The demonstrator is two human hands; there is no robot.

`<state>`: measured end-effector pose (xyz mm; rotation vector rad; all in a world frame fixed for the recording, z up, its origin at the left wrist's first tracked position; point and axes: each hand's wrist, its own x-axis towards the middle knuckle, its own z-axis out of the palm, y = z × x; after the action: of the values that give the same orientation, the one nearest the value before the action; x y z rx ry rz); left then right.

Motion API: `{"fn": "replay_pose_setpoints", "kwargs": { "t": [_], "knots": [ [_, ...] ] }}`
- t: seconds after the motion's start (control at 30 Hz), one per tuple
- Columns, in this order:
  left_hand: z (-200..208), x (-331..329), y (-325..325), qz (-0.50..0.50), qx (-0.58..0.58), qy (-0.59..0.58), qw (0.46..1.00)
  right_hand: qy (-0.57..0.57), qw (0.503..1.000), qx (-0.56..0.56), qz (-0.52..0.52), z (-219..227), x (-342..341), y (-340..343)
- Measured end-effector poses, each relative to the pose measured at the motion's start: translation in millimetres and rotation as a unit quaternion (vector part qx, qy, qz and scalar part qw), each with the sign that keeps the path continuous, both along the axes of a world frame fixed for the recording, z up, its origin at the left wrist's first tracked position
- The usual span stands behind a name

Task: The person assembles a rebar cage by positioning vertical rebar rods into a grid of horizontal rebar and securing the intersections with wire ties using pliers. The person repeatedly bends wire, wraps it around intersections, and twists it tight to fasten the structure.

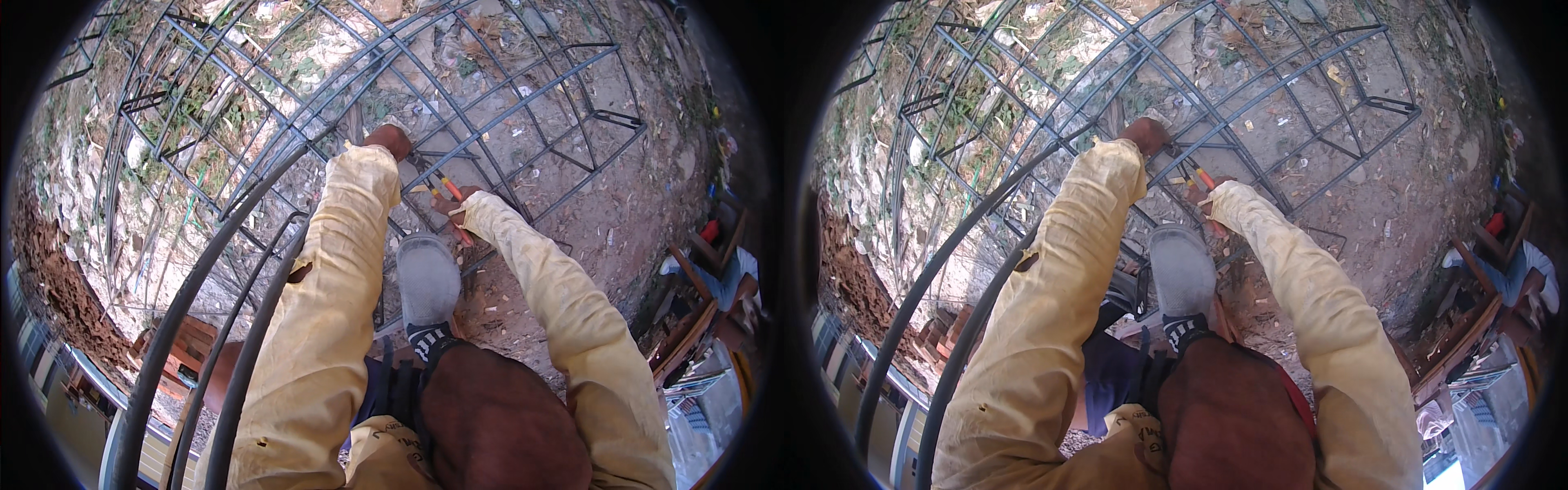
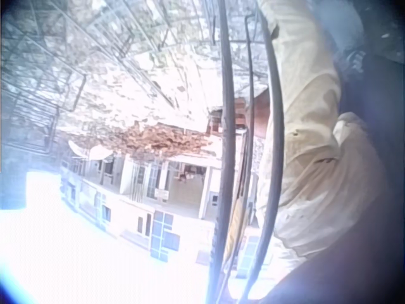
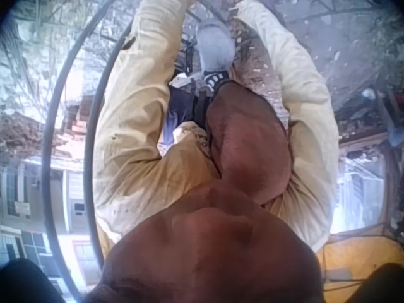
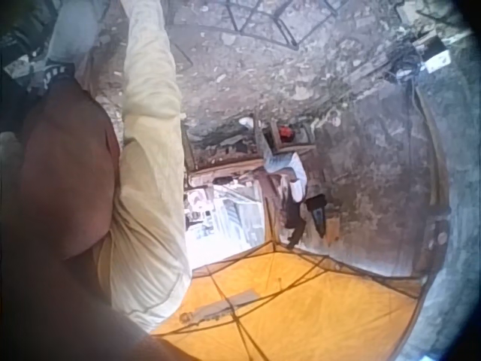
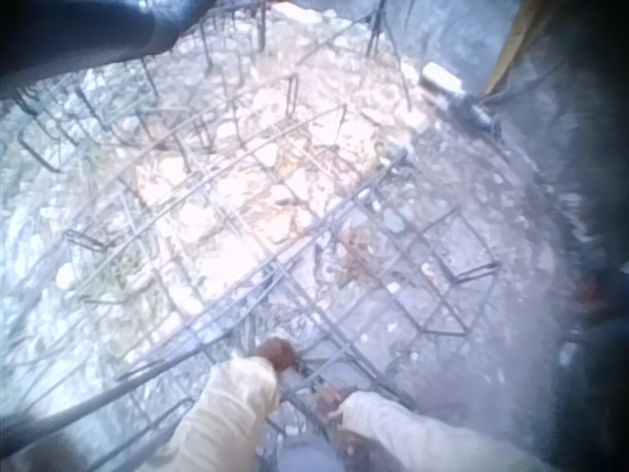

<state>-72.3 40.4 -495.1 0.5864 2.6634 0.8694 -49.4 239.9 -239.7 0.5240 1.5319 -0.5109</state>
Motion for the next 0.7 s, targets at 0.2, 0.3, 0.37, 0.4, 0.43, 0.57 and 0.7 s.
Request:
{"fn": "replay_pose_setpoints", "kwargs": {
  "t": [0.2,0.3,0.37,0.4,0.43,0.57,0.7],
  "knots": [
    [5,-5,8,-0.026,-0.021,0.014,0.999,-0.071,0.938,-0.111,-0.322,10,22,19],
    [6,-6,8,-0.038,-0.031,0.020,0.999,0.217,0.973,0.011,0.073,-7,22,26],
    [7,-4,2,-0.043,-0.040,0.021,0.998,0.328,0.926,0.063,0.176,-5,32,19],
    [6,-4,1,-0.044,-0.041,0.024,0.998,0.381,0.892,0.089,0.225,-5,38,17],
    [7,-5,3,-0.046,-0.039,0.029,0.998,0.390,0.897,0.058,0.201,-6,43,17],
    [6,-8,6,-0.050,-0.028,0.054,0.997,0.130,0.991,-0.016,-0.032,-1,28,19],
    [4,-9,4,-0.049,-0.010,0.114,0.992,-0.042,0.936,-0.065,-0.343,16,20,15]
  ]
}}
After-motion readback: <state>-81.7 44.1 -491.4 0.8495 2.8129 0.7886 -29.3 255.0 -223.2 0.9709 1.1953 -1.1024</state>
